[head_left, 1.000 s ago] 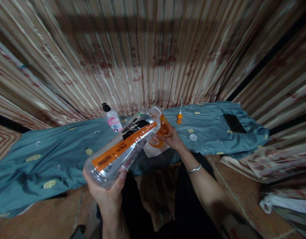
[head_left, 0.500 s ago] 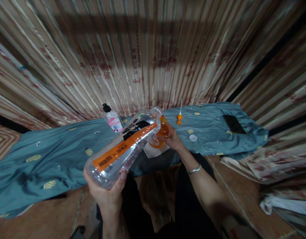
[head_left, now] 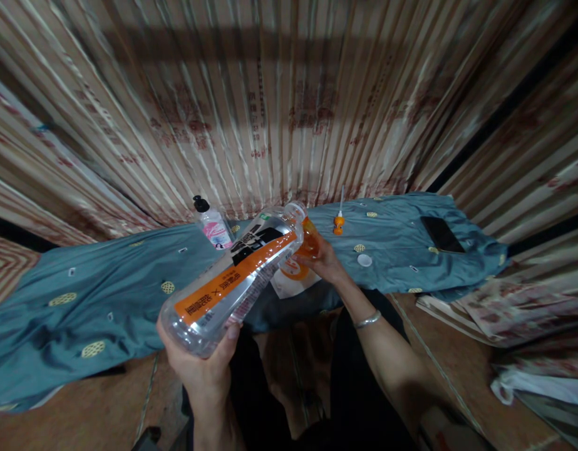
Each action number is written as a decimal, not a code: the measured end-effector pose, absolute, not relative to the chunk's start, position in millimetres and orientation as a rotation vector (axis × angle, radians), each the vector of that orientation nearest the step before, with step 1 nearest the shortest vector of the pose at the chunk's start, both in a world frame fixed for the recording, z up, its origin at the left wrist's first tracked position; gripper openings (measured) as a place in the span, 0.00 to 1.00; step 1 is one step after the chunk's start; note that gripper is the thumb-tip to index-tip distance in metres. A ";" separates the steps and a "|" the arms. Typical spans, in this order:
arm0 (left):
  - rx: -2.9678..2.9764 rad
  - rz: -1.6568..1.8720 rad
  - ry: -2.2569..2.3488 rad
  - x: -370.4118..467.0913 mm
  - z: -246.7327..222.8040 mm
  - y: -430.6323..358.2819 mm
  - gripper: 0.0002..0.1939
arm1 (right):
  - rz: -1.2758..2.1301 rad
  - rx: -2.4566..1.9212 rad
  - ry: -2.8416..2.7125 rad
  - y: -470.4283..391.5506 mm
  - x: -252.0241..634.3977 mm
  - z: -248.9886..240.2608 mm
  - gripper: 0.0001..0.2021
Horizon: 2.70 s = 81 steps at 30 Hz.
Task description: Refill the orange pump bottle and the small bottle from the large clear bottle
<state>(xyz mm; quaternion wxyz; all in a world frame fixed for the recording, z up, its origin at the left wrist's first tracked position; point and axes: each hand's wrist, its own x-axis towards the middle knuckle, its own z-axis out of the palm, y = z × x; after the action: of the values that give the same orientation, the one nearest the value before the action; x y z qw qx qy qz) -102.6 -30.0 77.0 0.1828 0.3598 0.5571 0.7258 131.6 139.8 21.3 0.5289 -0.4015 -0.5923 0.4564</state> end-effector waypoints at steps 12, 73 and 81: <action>0.986 2.036 1.603 -106.1 70.4 -30.4 0.52 | 1.112 -0.944 -1.408 139.3 131.2 21.6 0.40; 1.009 2.024 1.624 -106.1 70.7 -31.7 0.51 | 1.110 -0.955 -1.412 137.7 131.2 26.9 0.40; 1.023 2.032 1.604 -106.5 72.8 -31.0 0.50 | 1.137 -0.941 -1.385 138.5 129.8 24.9 0.41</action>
<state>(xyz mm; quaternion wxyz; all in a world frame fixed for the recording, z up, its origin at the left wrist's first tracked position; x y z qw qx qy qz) -106.5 -31.0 72.8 0.1778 0.3616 0.5670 0.7184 129.8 138.5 24.9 0.5301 -0.3943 -0.5801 0.4764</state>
